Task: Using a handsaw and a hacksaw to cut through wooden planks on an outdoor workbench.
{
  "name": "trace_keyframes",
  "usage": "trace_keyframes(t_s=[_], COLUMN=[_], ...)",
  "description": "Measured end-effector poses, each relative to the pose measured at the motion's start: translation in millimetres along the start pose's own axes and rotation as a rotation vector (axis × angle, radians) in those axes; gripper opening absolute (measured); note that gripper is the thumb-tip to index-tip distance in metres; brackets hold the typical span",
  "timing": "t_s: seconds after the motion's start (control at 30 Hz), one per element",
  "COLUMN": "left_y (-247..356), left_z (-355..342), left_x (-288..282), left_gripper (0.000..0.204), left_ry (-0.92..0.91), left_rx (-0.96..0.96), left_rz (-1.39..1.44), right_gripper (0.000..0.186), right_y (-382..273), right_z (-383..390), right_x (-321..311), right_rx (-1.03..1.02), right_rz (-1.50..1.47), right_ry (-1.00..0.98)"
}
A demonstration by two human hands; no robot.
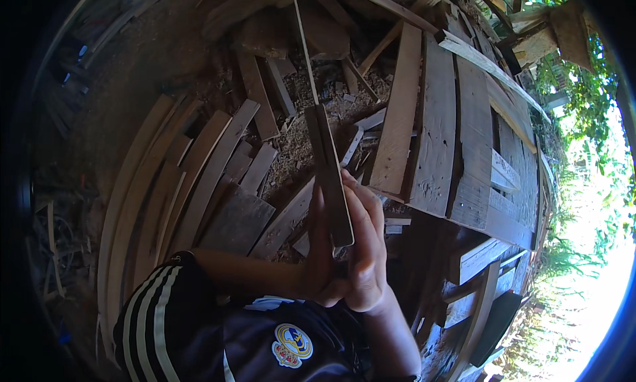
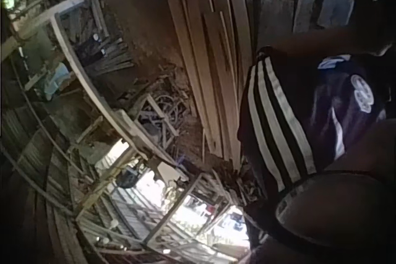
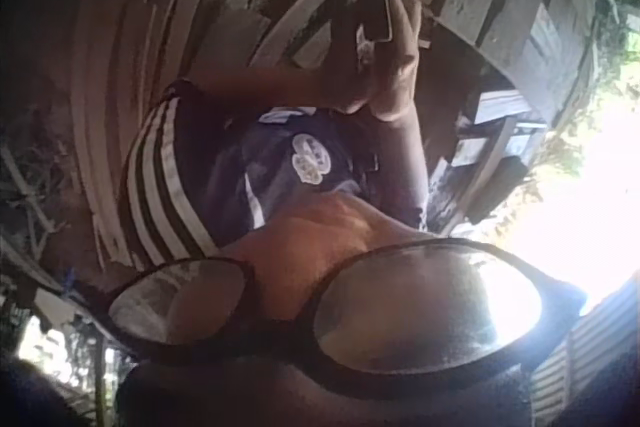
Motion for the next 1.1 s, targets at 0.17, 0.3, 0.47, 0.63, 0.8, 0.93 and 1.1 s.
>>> trace_keyframes(t_s=[0.17,0.3,0.47,0.63,0.8,0.93,1.1], left_y=[20.6,38.3,-13.4,-30.7,-85.5,-162.5,-231.0], left_z=[-18.5,-45.6,-87.4,-129.7,-176.4,-188.6,-175.4], left_x=[-3.8,-18.6,-84.1,-169.1,-313.4,-443.2,-510.2], left_gripper=[0.101,0.107,0.081,0.079,0.030,0.014,0.036], left_ry=[0.028,-0.040,0.150,0.323,0.594,0.752,0.530], left_rx=[0.264,0.351,0.183,0.243,0.203,-0.058,-0.278], left_rz=[-0.293,-0.529,-0.115,-0.298,-0.193,-0.325,-1.023], right_gripper=[0.087,0.074,0.045,0.031,0.036,0.063,0.079], right_y=[0.5,-17.4,-21.4,-10.6,-5.3,23.5,31.4], right_z=[12.1,19.3,66.8,134.7,201.7,231.8,241.4], right_x=[-12.8,-14.0,-17.4,-77.3,-129.6,-147.9,-143.8], right_rx=[0.002,0.006,-0.056,-0.082,0.016,0.147,0.115], right_rz=[0.104,0.168,0.576,1.191,1.561,1.778,1.919], right_ry=[-0.046,-0.095,-0.161,0.114,0.345,0.343,0.423])
Point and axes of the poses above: each hand's wrist, its own z-axis away from the middle knuckle, its own x-axis out of the palm, y = z × x, the point moved 7 cm from there along -z, towards the middle knuckle, and after that the axes turned 10 degrees about y, right-handed, at the moved point
